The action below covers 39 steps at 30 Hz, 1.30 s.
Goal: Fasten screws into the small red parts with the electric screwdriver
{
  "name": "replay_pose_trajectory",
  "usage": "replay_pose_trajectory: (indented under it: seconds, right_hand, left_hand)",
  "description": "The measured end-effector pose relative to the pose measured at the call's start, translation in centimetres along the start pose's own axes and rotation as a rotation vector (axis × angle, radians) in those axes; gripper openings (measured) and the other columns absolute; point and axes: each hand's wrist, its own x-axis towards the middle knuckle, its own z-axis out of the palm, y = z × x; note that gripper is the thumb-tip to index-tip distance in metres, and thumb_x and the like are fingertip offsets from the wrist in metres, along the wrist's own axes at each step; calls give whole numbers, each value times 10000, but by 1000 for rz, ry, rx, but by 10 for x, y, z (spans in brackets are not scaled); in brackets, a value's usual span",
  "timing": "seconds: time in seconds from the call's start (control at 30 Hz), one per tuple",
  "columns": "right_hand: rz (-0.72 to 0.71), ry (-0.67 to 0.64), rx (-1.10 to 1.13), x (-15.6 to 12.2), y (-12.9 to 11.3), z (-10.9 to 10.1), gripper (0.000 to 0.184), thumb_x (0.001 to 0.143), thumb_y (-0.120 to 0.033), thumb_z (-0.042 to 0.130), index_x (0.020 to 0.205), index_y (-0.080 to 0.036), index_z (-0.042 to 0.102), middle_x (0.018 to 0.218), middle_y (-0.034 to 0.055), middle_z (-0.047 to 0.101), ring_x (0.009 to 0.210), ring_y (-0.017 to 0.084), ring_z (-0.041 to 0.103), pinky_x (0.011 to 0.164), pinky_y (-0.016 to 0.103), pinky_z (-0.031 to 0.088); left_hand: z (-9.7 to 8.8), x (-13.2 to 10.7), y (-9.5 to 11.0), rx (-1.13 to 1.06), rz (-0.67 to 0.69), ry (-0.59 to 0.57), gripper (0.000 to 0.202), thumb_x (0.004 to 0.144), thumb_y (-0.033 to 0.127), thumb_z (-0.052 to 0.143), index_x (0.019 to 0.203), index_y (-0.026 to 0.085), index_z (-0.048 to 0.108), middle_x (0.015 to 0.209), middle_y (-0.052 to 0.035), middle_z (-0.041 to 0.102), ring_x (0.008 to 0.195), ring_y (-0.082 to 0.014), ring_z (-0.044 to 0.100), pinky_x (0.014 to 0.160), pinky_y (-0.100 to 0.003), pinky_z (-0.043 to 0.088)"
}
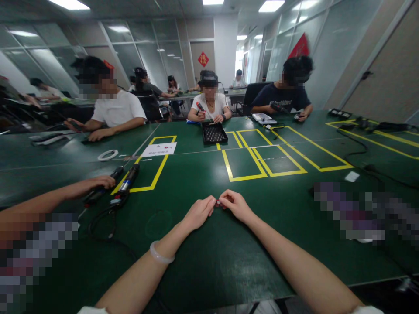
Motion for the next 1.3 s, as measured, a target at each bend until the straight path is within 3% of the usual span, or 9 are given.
replay_pose_trajectory:
  seconds: [0.07,0.2,0.4,0.67,0.87,1.03,1.17,1.3]
  right_hand:
    - [36,2,36,1,4,-1,310,824,-469,602,811,-161,566,677,1,624,550,103,543,545,234,447]
    - [46,-12,57,0,8,-3,329,822,-484,602,812,-158,556,618,-16,600,519,98,534,521,223,436]
    - [2,-56,-6,-4,3,-3,293,837,-455,601,856,-163,581,703,-1,606,612,112,559,607,241,454]
    - [41,-65,52,-3,1,-5,280,832,-429,607,907,-160,576,772,11,619,668,119,572,660,259,470]
    - [49,-96,99,-2,2,-6,294,773,-357,678,953,-142,590,846,35,638,673,115,577,653,254,464]
    - [37,-79,65,-1,3,-8,289,787,-344,654,982,-137,606,822,28,637,669,116,570,649,250,447]
    - [43,-84,11,0,5,-9,270,783,-327,655,977,-145,611,735,0,612,625,111,538,594,229,413]
    - [58,-111,15,-1,6,-9,255,773,-312,664,963,-149,612,738,0,613,606,102,519,580,221,388]
  left_hand:
    - [0,0,1,2,0,3,472,968,454,205,710,185,494,625,12,525,623,-129,509,684,-250,376]
    - [1,-1,2,-20,-5,-9,385,947,476,308,901,187,558,634,28,537,617,-128,532,621,-233,356]
    - [3,0,1,66,8,6,353,948,458,337,955,201,580,655,24,565,641,-136,562,613,-226,353]
    - [4,-3,2,403,132,108,316,967,406,326,1051,223,570,989,-46,636,900,-183,598,726,-256,408]
    - [3,-4,3,469,149,96,323,967,416,327,1065,215,561,1006,-50,631,918,-179,600,720,-257,428]
    - [-1,-6,11,447,78,136,328,948,424,377,1176,235,517,871,-4,630,804,-153,611,642,-238,420]
    - [-13,-5,15,463,20,228,359,957,434,334,1212,242,497,905,-5,632,822,-156,618,648,-249,429]
    - [-47,-3,0,541,-115,298,395,946,477,316,1220,255,495,1035,-26,623,851,-174,613,647,-269,440]
